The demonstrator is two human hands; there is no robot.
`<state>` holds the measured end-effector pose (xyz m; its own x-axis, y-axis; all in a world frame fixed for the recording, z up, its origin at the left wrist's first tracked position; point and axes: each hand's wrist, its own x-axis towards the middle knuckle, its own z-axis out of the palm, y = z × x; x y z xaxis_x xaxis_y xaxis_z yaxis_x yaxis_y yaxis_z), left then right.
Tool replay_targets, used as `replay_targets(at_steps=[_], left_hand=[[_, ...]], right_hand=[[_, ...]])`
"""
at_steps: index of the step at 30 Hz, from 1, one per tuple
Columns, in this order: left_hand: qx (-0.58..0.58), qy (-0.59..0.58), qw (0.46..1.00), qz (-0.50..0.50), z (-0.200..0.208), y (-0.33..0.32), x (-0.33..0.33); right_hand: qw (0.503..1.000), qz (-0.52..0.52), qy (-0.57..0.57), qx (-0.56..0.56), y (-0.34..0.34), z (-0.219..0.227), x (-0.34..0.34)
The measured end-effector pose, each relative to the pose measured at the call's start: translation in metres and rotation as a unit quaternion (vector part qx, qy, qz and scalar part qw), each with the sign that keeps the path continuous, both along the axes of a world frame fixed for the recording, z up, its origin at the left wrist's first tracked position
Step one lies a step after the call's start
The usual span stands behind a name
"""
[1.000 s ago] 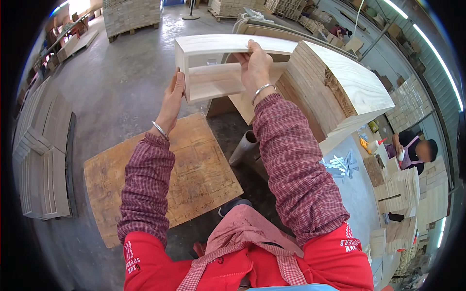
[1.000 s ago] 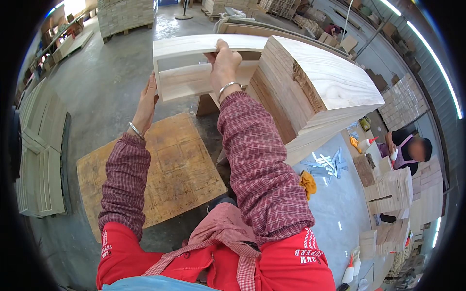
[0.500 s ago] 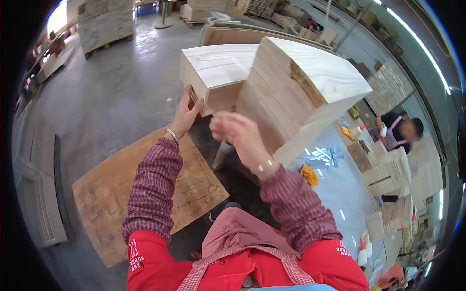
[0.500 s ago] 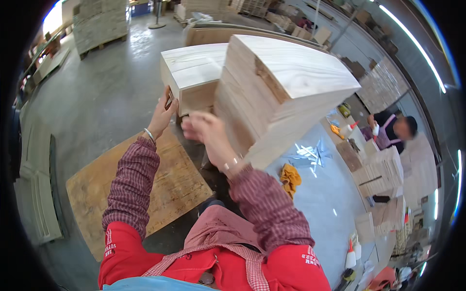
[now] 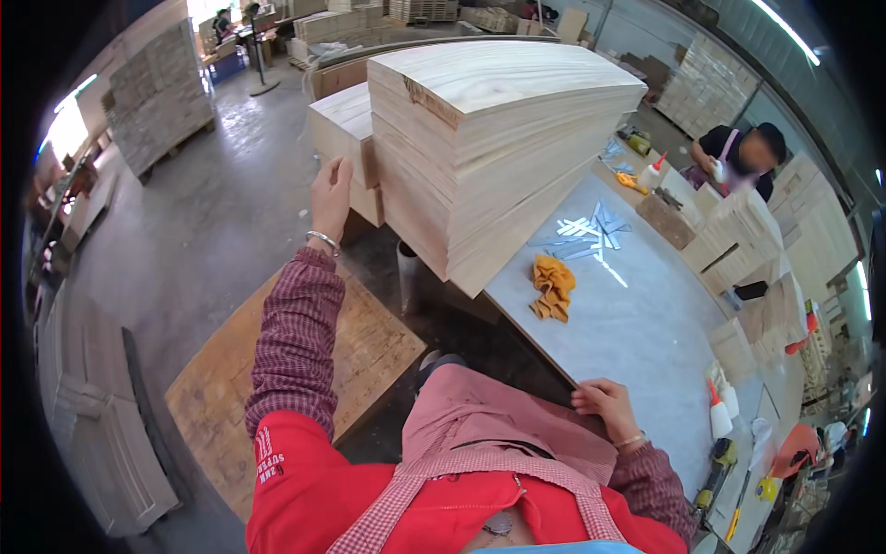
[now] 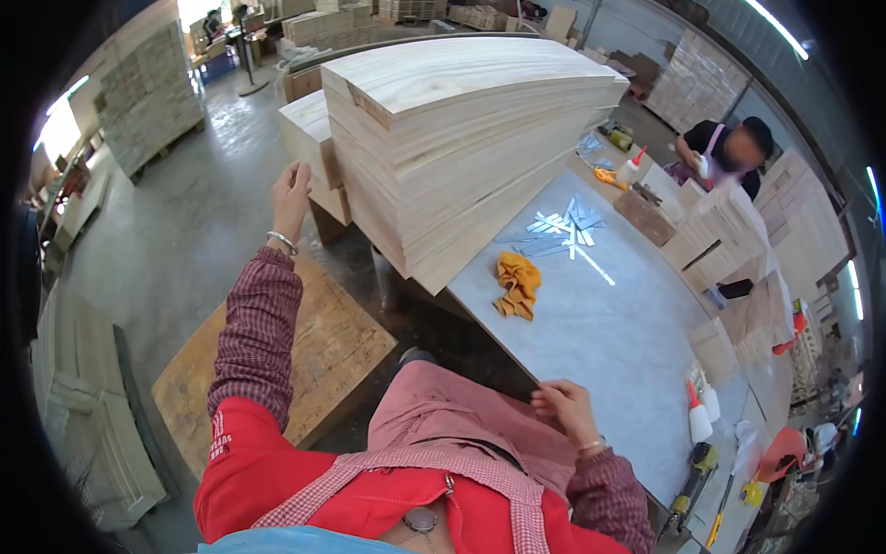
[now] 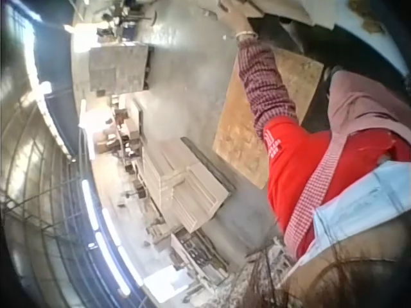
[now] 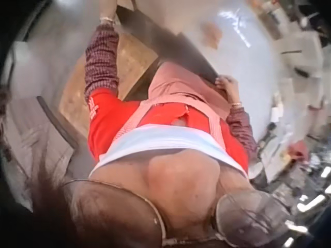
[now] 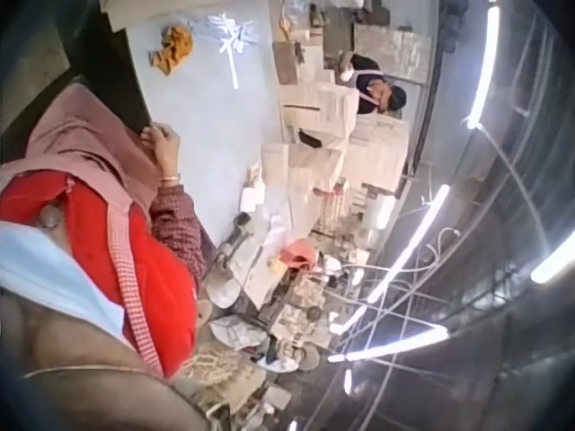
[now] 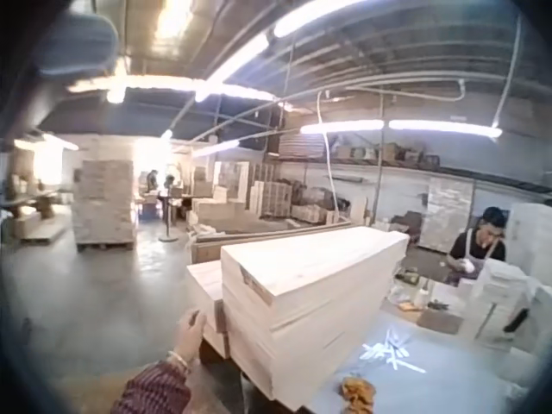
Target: The person is applying glue to wooden panels and then using a pneumatic stapler to join them into a box structure.
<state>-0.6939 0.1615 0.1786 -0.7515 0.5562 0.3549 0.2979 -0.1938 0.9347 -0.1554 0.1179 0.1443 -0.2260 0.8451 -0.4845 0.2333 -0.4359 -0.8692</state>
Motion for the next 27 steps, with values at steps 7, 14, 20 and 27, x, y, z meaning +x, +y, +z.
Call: replay_targets(at_steps=[7, 14, 20, 27], left_hand=[[0.069, 0.066, 0.993, -0.072, 0.128, -0.027, 0.12], [-0.156, 0.185, 0.97, -0.012, 0.164, -0.001, 0.117], [-0.104, 0.047, 0.992, -0.054, 0.169, 0.01, 0.124], [0.087, -0.112, 0.976, -0.166, 0.189, 0.003, 0.131]], right_hand=[[0.997, -0.06, 0.031, 0.026, -0.057, -0.016, 0.089], [0.987, -0.126, 0.073, 0.071, -0.114, -0.037, 0.151], [0.973, -0.202, 0.081, 0.079, -0.158, -0.066, 0.2], [0.963, -0.249, 0.08, 0.068, -0.172, -0.069, 0.225]])
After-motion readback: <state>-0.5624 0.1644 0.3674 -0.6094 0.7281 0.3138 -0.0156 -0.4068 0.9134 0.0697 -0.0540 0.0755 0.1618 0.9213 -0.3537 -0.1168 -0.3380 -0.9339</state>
